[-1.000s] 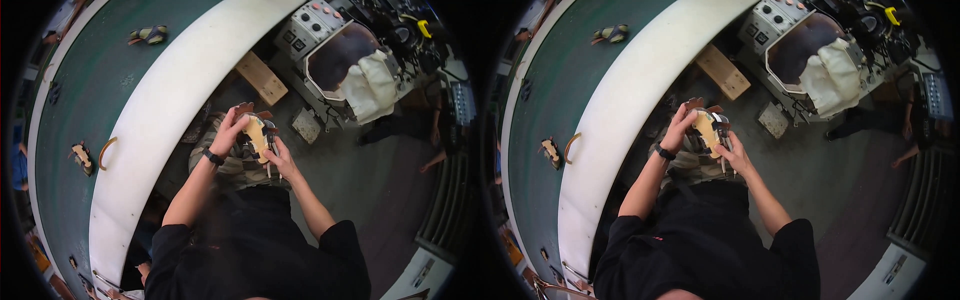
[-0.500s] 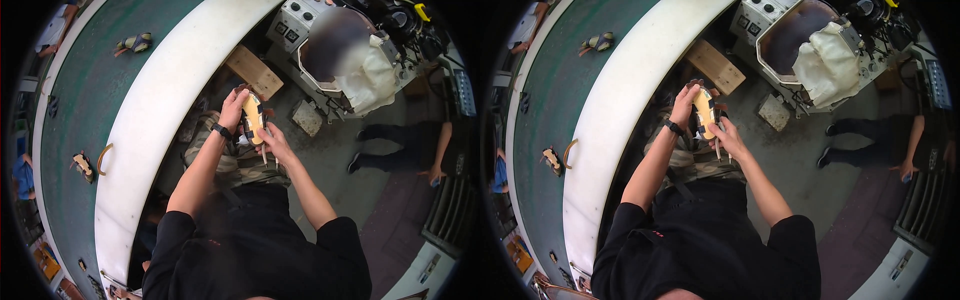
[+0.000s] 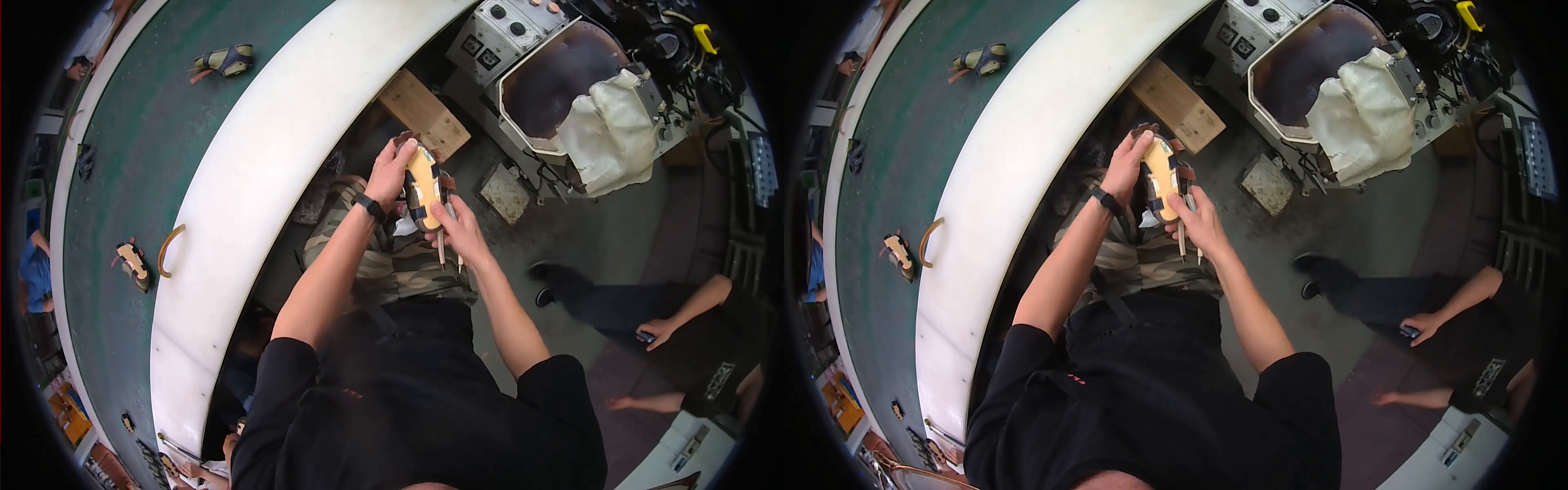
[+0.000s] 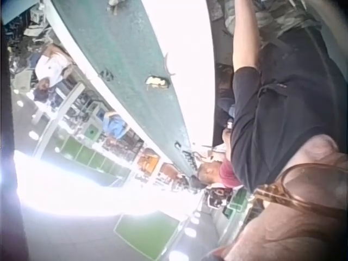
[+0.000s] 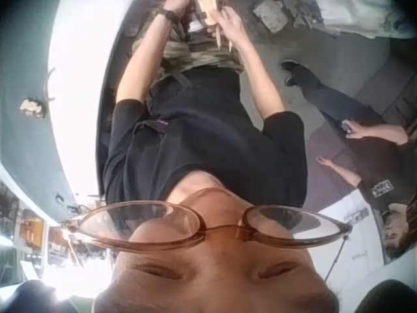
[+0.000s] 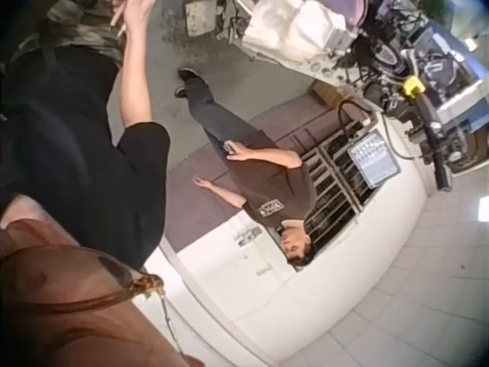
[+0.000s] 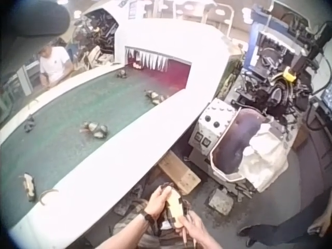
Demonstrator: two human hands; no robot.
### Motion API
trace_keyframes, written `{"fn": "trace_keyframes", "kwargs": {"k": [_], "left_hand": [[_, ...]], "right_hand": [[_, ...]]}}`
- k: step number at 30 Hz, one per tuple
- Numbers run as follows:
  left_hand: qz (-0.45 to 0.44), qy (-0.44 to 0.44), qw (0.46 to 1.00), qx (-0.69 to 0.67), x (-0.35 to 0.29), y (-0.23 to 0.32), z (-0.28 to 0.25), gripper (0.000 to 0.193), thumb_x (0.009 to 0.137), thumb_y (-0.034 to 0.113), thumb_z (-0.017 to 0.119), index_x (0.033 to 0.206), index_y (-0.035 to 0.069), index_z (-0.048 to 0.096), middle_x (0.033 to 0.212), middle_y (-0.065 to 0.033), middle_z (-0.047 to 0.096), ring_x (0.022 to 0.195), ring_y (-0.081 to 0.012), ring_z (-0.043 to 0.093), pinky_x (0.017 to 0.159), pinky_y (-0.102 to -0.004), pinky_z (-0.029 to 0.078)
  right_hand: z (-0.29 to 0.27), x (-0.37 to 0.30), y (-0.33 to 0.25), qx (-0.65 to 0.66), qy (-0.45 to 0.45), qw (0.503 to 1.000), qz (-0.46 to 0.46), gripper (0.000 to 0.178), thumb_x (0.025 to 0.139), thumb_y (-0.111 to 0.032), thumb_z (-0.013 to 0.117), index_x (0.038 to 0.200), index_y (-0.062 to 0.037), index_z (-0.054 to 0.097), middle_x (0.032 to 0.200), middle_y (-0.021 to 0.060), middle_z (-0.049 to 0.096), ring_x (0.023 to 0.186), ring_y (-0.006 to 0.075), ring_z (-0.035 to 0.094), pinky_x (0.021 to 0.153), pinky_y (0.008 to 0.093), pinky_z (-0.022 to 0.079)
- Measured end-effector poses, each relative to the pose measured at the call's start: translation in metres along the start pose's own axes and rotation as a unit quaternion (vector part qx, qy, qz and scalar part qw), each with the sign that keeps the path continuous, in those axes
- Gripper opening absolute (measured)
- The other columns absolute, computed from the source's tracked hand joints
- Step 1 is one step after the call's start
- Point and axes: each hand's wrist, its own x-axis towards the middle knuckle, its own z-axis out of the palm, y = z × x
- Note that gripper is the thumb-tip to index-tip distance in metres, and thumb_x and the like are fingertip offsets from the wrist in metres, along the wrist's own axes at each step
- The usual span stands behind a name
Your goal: Manually adjusting or assembling shoe components on an industrial production line.
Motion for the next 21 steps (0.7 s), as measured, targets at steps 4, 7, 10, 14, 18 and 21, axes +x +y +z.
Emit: {"fn": "trace_keyframes", "kwargs": {"k": [4, 7, 10, 14, 18, 21], "left_hand": [[-0.006, 0.008, 1.000, 0.004, 0.011, 0.001, -0.001, 0.031, 0.103, 0.028, 0.054, 0.124, 0.006, 0.054, 0.102, -0.0096, 0.070, 0.090, -0.0187, 0.068, 0.081, -0.0331, 0.056], [-0.006, -0.016, 1.000, -0.015, -0.003, 0.006, 0.011, 0.035, 0.102, 0.029, 0.053, 0.126, 0.002, 0.051, 0.103, -0.0113, 0.068, 0.089, -0.0188, 0.067, 0.080, -0.0337, 0.056], [-0.020, -0.040, 0.997, -0.060, -0.020, 0.007, 0.020, 0.033, 0.103, 0.027, 0.051, 0.126, 0.004, 0.048, 0.104, -0.0152, 0.069, 0.090, -0.0246, 0.069, 0.076, -0.0369, 0.059], [-0.034, -0.023, 0.993, -0.107, -0.008, -0.007, 0.003, 0.034, 0.104, 0.032, 0.048, 0.123, 0.005, 0.048, 0.104, -0.0180, 0.068, 0.085, -0.0312, 0.071, 0.074, -0.0401, 0.060], [-0.113, -0.012, 0.977, -0.179, -0.004, 0.006, 0.009, 0.037, 0.104, 0.038, 0.047, 0.115, 0.003, 0.051, 0.098, -0.0200, 0.069, 0.079, -0.0311, 0.070, 0.073, -0.0409, 0.060], [-0.070, 0.018, 0.990, -0.120, 0.000, -0.001, 0.016, 0.036, 0.104, 0.036, 0.046, 0.112, 0.001, 0.052, 0.093, -0.0201, 0.069, 0.079, -0.0296, 0.070, 0.072, -0.0394, 0.060]], "right_hand": [[0.001, 0.004, -0.011, -0.018, 0.000, 1.000, 0.005, 0.047, 0.096, -0.045, 0.061, 0.122, -0.0066, 0.051, 0.097, 0.0065, 0.066, 0.072, 0.0158, 0.068, 0.059, 0.0272, 0.054], [-0.005, 0.002, 0.002, -0.021, 0.005, 1.000, -0.005, 0.048, 0.097, -0.045, 0.061, 0.124, -0.0068, 0.050, 0.097, 0.0064, 0.066, 0.072, 0.0159, 0.068, 0.059, 0.0272, 0.054], [-0.004, -0.002, 0.017, -0.067, 0.036, 0.997, -0.031, 0.048, 0.097, -0.044, 0.061, 0.125, -0.0067, 0.048, 0.098, 0.0067, 0.066, 0.074, 0.0165, 0.069, 0.059, 0.0272, 0.054], [0.006, 0.004, 0.019, 0.000, 0.015, 1.000, 0.025, 0.047, 0.097, -0.042, 0.061, 0.124, -0.0058, 0.047, 0.100, 0.0081, 0.066, 0.077, 0.0171, 0.070, 0.058, 0.0266, 0.054], [-0.007, 0.013, 0.020, -0.011, -0.034, 0.999, 0.013, 0.050, 0.097, -0.044, 0.060, 0.125, -0.0048, 0.047, 0.103, 0.0084, 0.065, 0.079, 0.0173, 0.070, 0.059, 0.0268, 0.054], [-0.005, 0.008, 0.024, -0.005, -0.022, 0.999, 0.029, 0.049, 0.097, -0.042, 0.061, 0.125, -0.0047, 0.047, 0.104, 0.0080, 0.065, 0.081, 0.0167, 0.069, 0.059, 0.0271, 0.054]]}}
